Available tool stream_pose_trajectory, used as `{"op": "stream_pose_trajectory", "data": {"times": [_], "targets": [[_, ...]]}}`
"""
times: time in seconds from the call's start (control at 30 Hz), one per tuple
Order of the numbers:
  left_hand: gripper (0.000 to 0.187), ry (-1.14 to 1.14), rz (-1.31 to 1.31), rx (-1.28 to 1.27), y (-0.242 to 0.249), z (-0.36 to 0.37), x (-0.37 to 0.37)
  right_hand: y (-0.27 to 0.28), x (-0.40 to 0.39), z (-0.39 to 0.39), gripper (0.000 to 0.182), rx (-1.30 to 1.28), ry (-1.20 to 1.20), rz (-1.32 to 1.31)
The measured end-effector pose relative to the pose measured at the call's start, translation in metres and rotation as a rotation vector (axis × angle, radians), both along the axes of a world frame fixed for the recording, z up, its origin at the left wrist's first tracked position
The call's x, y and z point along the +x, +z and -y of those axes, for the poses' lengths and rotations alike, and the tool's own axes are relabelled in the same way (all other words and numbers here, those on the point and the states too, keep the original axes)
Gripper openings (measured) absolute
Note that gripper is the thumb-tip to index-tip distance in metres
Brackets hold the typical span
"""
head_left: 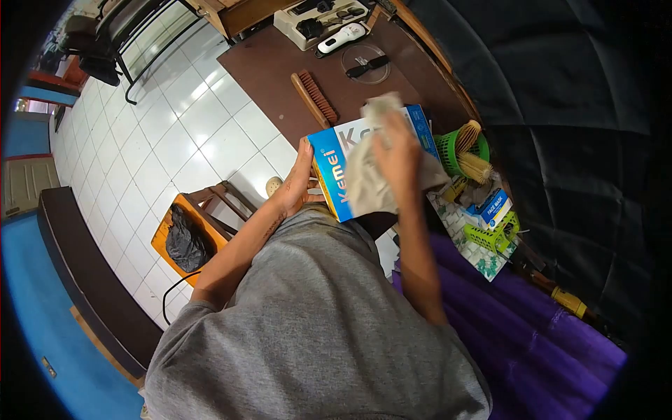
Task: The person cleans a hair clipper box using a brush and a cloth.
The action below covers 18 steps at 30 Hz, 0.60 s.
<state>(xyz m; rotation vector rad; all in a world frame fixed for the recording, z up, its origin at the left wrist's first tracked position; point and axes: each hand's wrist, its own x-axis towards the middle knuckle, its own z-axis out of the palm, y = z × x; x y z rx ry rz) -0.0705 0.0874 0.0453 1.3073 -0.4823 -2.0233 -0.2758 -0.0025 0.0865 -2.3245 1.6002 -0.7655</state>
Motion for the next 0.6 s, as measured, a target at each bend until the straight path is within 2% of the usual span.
{"op": "stream_pose_trajectory", "data": {"times": [0.03,0.1,0.13,0.17,0.23,0.27,0.3,0.37,0.53,0.6], "targets": [[0.078,-0.004,0.003,0.004,-0.006,0.000,0.000,0.004,0.019,-0.015,0.048,0.000,0.118,0.041],[0.082,0.019,-0.150,-0.099,-0.022,-0.002,0.001,0.022,0.055,-0.047,0.050,0.058,0.314,0.078],[0.084,-0.062,-0.025,-0.101,-0.014,-0.002,0.004,0.020,0.069,-0.061,0.049,0.021,0.284,0.084],[0.084,-0.066,-0.022,-0.101,-0.018,-0.003,0.005,0.017,0.076,-0.068,0.049,-0.016,0.257,0.089],[0.085,0.053,-0.175,-0.073,-0.040,-0.008,0.005,0.011,0.062,-0.057,0.051,-0.021,0.268,0.138],[0.082,-0.046,-0.195,0.014,-0.061,-0.004,0.013,0.016,0.049,-0.049,0.050,0.062,0.207,0.128],[0.082,-0.043,-0.196,0.016,-0.046,-0.005,0.011,0.019,0.035,-0.039,0.048,0.143,0.144,0.115],[0.076,0.006,0.031,-0.003,0.001,-0.002,0.002,0.016,0.005,-0.013,0.046,0.070,0.020,0.121],[0.073,-0.010,0.018,-0.047,0.004,-0.001,0.001,0.001,-0.037,0.017,0.044,0.018,-0.208,0.042],[0.071,0.018,0.025,-0.029,-0.001,-0.002,0.000,0.002,-0.021,0.004,0.043,0.017,-0.123,0.014]]}}
